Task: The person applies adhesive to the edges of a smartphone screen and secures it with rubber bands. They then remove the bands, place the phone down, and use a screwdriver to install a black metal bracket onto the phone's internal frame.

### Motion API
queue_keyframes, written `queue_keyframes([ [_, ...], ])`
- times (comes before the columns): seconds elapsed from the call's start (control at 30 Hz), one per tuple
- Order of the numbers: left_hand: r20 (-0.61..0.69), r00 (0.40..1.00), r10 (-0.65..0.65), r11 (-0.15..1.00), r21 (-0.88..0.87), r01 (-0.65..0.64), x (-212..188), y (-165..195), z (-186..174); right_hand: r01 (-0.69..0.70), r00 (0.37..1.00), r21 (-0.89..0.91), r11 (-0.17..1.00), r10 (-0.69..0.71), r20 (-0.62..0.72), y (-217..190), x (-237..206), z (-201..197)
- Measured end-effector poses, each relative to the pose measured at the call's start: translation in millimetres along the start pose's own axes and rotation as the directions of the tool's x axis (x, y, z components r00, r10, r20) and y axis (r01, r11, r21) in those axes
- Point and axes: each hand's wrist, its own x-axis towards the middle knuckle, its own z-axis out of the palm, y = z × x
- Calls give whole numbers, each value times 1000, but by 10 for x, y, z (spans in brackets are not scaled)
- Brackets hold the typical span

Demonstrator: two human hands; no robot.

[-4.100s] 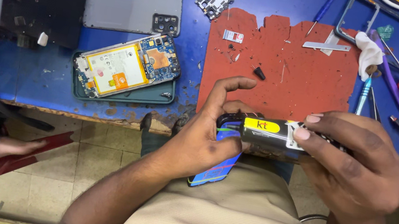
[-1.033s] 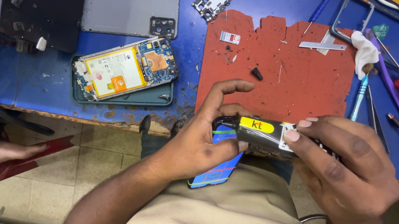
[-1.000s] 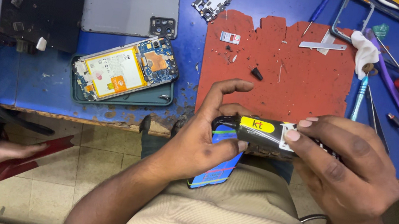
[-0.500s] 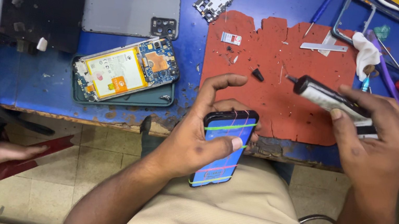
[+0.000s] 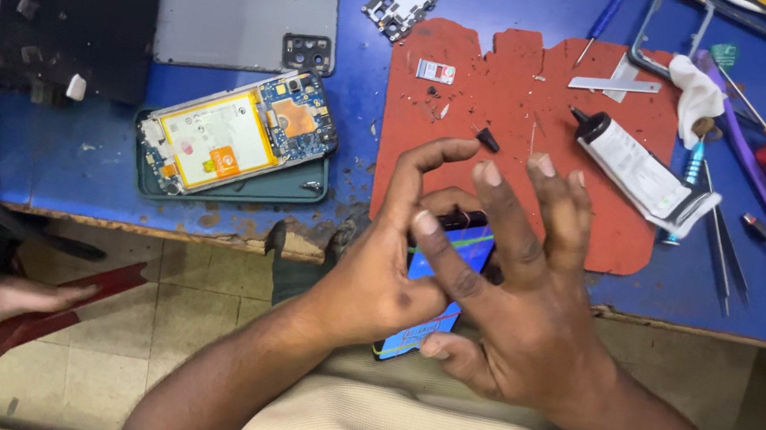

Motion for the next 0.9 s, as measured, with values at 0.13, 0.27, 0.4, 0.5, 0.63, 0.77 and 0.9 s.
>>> queue_keyframes([
  [0.13,-3,998,64,992,112,-63,14,-14,4,24,1000,-62,998,-25,-16,-10,31,-18],
  [0.27,2,1000,13,999,44,-13,-34,-10,-52,-68,997,-87,994,66,-29,17,6,-100],
  [0.4,25,1000,-11,1000,-17,11,-25,-52,-38,-38,999,-59,998,38,-12,15,-4,-70],
  [0.5,20,1000,9,1000,-3,-9,-13,-63,-8,-2,1000,-84,996,1,-16,16,9,-61],
  [0.63,-25,1000,18,999,39,-17,-49,-2,-66,-68,998,-96,993,66,-23,31,25,-111],
  [0.77,-15,1000,-10,1000,30,10,-1,3,-36,-19,1000,-61,998,19,-9,2,29,-76],
  [0.9,10,1000,-29,999,-21,29,16,6,16,19,1000,-110,994,-22,-19,7,37,-58],
])
